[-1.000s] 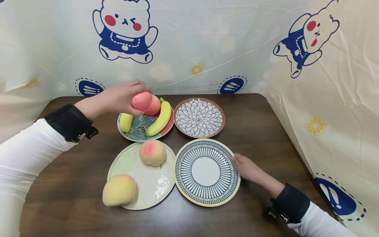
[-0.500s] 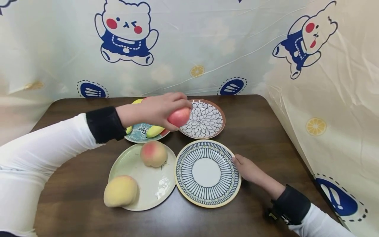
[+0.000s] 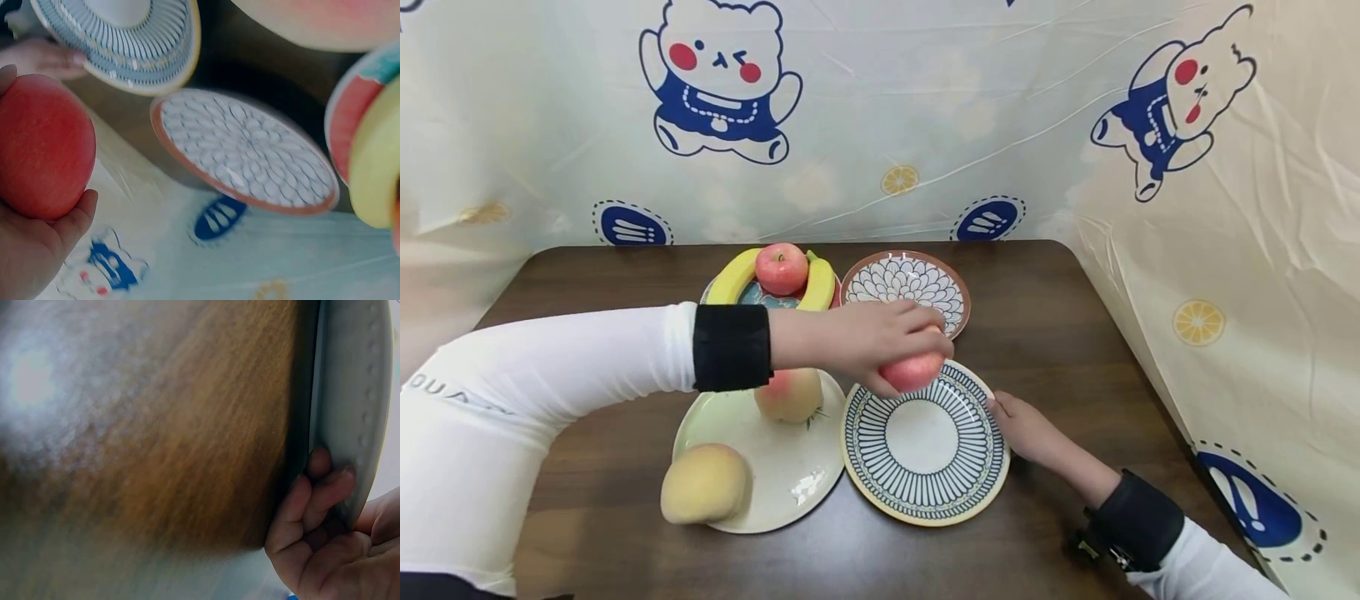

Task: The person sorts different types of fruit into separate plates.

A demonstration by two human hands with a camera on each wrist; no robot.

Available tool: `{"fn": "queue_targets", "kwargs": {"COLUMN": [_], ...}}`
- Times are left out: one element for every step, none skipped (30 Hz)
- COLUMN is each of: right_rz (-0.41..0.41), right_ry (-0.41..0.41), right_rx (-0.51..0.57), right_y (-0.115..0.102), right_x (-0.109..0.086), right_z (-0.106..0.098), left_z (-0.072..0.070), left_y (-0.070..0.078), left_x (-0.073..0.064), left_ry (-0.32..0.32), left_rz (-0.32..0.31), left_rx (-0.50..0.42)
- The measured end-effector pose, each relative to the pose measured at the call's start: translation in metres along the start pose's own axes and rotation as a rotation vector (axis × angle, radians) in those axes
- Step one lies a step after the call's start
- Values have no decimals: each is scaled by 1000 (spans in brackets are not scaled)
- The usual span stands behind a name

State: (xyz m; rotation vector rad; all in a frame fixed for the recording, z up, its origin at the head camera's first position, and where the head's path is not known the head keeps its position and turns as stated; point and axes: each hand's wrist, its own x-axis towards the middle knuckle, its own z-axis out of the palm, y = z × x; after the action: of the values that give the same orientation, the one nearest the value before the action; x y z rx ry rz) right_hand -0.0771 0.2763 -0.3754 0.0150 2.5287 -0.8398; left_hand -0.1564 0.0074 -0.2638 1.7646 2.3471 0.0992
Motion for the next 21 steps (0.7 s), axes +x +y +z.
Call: {"fn": "queue_targets", "kwargs": {"right_rz": [-2, -5, -7, -9, -12, -13, -12, -15, -18, -19, -23, -29, -35, -38, -42, -43, -46, -49, -51, -55, -59], "right_ry": [1, 2, 3, 2, 1, 1, -4, -6, -7, -7, -3, 5, 14, 21, 29, 33, 34, 35, 36, 37, 42], "right_rx": [2, 4, 4, 7, 11, 13, 17, 18, 18, 18, 15, 5, -6, -16, -22, -28, -30, -35, -41, -41, -43], "right_y": [0, 0, 0, 0, 0, 1, 1, 1, 2, 2, 3, 3, 3, 4, 4, 5, 5, 6, 6, 6, 6], "right_x": [0, 1, 1, 1, 1, 1, 2, 2, 1, 1, 1, 0, 0, -1, -1, -1, -1, -1, -1, -1, -1], "right_z": [0, 0, -1, -1, -1, -1, -1, -1, -1, -1, -1, -1, -1, 0, 0, 0, 1, 1, 1, 2, 2], "left_z": [2, 4, 5, 7, 9, 11, 13, 15, 17, 20, 23, 25, 28, 30, 33, 36, 38, 40, 42, 45, 47], "left_y": [3, 5, 7, 9, 10, 12, 12, 13, 13, 14, 14, 14, 15, 15, 16, 16, 17, 18, 18, 18, 18], "left_x": [3, 5, 8, 10, 12, 15, 17, 20, 23, 26, 29, 32, 36, 39, 42, 45, 48, 50, 52, 55, 57], "left_ry": [-21, -44, -66, -88, -105, -121, -133, -145, -153, -158, -160, -163, -165, -169, -171, -176, -184, -193, -199, -204, -208], "left_rz": [10, 16, 22, 28, 35, 43, 52, 60, 75, 91, 109, 127, 144, 163, 179, 194, 207, 217, 228, 240, 251], "left_rx": [0, -2, -1, -2, -2, -1, -1, -3, 3, 15, 30, 45, 67, 87, 116, 140, 152, 163, 172, 176, 186]}}
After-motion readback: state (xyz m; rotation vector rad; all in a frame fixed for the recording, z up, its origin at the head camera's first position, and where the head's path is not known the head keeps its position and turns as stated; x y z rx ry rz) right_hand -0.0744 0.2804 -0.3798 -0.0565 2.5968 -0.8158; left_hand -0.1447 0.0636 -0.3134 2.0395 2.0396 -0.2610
